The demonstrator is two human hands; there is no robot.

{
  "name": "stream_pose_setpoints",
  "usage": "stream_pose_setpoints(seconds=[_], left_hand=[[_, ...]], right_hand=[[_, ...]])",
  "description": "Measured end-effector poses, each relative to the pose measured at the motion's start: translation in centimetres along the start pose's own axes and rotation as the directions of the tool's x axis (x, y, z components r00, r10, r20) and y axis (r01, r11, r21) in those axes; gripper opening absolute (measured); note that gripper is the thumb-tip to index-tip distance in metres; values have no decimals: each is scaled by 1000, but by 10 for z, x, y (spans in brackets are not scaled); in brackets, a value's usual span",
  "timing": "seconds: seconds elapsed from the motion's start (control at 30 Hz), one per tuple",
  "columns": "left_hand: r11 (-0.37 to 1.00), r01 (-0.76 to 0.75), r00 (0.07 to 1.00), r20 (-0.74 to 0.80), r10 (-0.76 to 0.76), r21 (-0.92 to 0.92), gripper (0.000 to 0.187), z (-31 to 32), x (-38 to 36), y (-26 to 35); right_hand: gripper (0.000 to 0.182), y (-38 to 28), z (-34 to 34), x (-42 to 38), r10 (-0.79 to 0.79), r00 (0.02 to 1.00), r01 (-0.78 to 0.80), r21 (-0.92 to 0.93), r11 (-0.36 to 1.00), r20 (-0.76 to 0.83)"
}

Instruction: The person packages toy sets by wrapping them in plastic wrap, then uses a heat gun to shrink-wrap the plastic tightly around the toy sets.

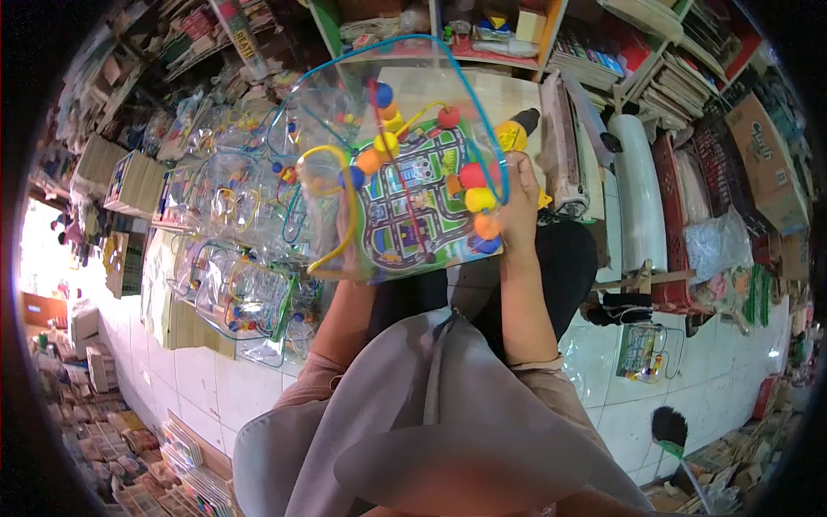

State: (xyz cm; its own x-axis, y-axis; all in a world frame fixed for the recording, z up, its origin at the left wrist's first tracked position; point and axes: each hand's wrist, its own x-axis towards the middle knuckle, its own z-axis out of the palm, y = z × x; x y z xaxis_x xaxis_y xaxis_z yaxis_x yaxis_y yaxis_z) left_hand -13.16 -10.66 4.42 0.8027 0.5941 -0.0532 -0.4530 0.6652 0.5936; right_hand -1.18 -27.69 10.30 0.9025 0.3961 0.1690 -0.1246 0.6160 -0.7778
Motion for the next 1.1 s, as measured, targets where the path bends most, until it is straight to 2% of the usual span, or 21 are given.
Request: stream_pose_setpoints(seconds=[0.07, 0.13, 0.2, 0.23, 0.27, 0.33, 0.4, 0.47, 0.53, 0.57, 0.67, 0.7, 0.73, 0.8, 0.9, 0.93, 0.97, 1.0, 1.03, 1.07, 1.1], left_hand=[[996, 17, 999, 35, -14, -93, 52, 32, -14, 4], [969, 105, 980, 190, -63, -222, 49, 36, -15, 1], [963, 99, 981, 189, -51, -252, 50, 45, -18, 3], [965, 132, 984, 147, -100, -226, 52, 43, -16, 3], [965, 167, 984, 102, -148, -203, 53, 42, -15, 4], [951, 193, 979, 107, -171, -240, 52, 38, -19, 3], [923, 164, 964, 253, -75, -349, 53, 27, -12, -4], [946, 169, 972, 207, -113, -277, 53, 31, -4, 0], [976, 96, 990, 119, -74, -197, 54, 46, -3, 9], [971, 111, 977, 203, -68, -211, 57, 54, -4, 15], [970, 131, 968, 236, -82, -203, 61, 54, 10, 24], [989, 67, 971, 236, -35, -131, 62, 59, 10, 26], [990, 85, 968, 245, -55, -112, 62, 60, 12, 27], [940, 294, 869, 459, -188, -172, 59, 56, 19, 38], [758, 634, 594, 724, -350, -153, 56, 54, 35, 54], [669, 732, 481, 790, -380, -124, 55, 58, 40, 54], [649, 756, 454, 785, -422, -88, 55, 63, 41, 54], [736, 629, 701, 592, -398, -249, 58, 68, 39, 55], [822, 444, 881, 343, -327, -358, 61, 73, 35, 55], [582, 646, 754, 528, -390, -493, 61, 89, 27, 53], [554, 678, 725, 561, -399, -482, 62, 95, 24, 53]], right_hand=[[15, 6, -11, 6, 23, 999, -24, 42, 999, 36], [13, 16, -24, 13, 92, 995, -92, -14, 996, -30], [13, 18, -25, 18, 110, 994, -110, -24, 994, 6], [15, 16, -25, 21, 107, 992, -113, 97, 989, 60], [15, 14, -25, 23, 113, 991, -119, 92, 989, 70], [20, 8, -23, 26, 150, 989, -150, -35, 988, 3], [19, 9, -34, 34, 94, 996, -94, -122, 988, -6], [15, 2, -43, 33, -36, 982, 19, -93, 996, -183], [12, -7, -52, 25, -39, 975, 29, -48, 998, -219], [12, -9, -55, 20, -38, 982, 39, -1, 999, -185], [12, -12, -49, 3, -32, 985, 50, 99, 994, -169], [11, -15, -41, -2, -58, 988, 77, 129, 989, -144], [11, -18, -32, -6, -88, 989, 107, 161, 981, -121], [15, -25, -9, -10, -169, 975, 193, 178, 965, -141], [15, -33, 17, -12, -221, 967, 242, 201, 949, -124], [14, -35, 23, -12, -252, 961, 270, 206, 941, -112], [14, -36, 27, -12, -264, 952, 294, 216, 931, -157], [15, -38, 30, -10, -319, 941, 337, 266, 903, -113], [15, -40, 32, -9, -375, 925, 375, 313, 873, -64], [15, -44, 34, -9, -386, 918, 395, 318, 862, -94], [15, -48, 36, -11, -396, 916, 398, 306, 865, -71]])
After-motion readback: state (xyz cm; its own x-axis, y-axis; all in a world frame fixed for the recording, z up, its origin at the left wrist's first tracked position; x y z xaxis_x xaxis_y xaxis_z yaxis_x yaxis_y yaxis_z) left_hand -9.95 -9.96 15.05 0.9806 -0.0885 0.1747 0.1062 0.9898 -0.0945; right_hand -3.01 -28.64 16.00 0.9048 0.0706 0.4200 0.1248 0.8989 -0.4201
